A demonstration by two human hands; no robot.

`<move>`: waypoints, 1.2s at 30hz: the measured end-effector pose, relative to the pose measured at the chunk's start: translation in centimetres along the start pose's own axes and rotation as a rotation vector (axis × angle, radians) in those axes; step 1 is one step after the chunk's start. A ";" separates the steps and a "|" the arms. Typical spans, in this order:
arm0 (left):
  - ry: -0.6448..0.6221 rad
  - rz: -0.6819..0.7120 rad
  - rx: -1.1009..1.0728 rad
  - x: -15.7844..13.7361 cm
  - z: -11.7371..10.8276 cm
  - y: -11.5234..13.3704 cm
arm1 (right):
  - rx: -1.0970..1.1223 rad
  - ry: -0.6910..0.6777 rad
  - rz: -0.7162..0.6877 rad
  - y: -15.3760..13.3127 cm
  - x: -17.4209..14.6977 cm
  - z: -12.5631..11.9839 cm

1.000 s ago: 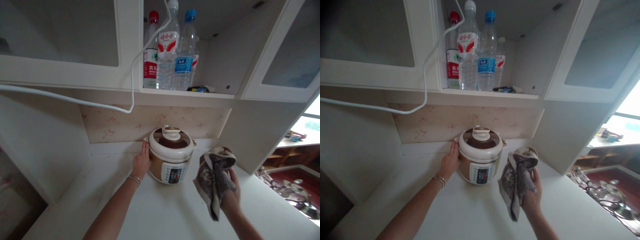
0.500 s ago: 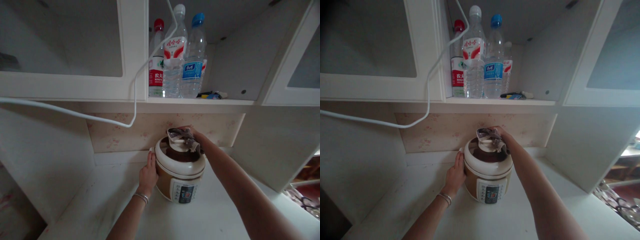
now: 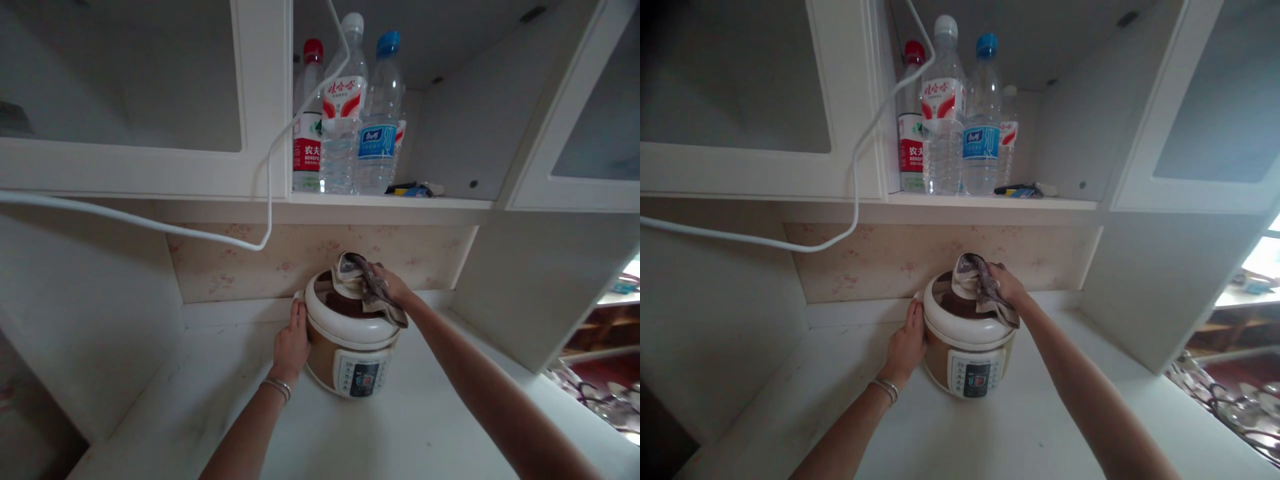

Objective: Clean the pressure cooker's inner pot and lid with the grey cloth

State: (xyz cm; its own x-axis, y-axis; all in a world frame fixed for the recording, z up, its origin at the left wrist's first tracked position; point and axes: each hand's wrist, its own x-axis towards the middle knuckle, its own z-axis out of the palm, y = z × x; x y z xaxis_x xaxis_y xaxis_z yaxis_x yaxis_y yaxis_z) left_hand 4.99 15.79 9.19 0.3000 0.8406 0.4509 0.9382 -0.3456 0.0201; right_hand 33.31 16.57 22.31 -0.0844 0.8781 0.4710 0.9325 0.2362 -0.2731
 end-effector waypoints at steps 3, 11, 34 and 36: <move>0.021 0.014 -0.004 -0.3 -0.4 0.0 | -0.080 0.041 0.085 -2.1 -3.8 0.2; -0.038 0.011 -0.253 -0.6 -2.2 -0.5 | -0.299 0.204 0.252 -11.8 -9.6 1.8; -0.186 0.160 -0.409 7.4 -11.2 9.0 | 1.285 0.564 0.731 -4.8 -20.6 3.3; -0.164 0.186 -0.446 8.8 -10.8 8.8 | 1.177 0.488 0.900 -2.4 -24.5 6.3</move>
State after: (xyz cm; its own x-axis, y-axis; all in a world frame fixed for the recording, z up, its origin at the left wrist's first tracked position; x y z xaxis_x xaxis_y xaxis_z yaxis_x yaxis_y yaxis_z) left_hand 14.03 15.69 22.98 0.5119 0.7899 0.3376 0.7120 -0.6101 0.3477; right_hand 30.99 -2.92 6.15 0.6660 0.7443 -0.0498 -0.1986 0.1126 -0.9736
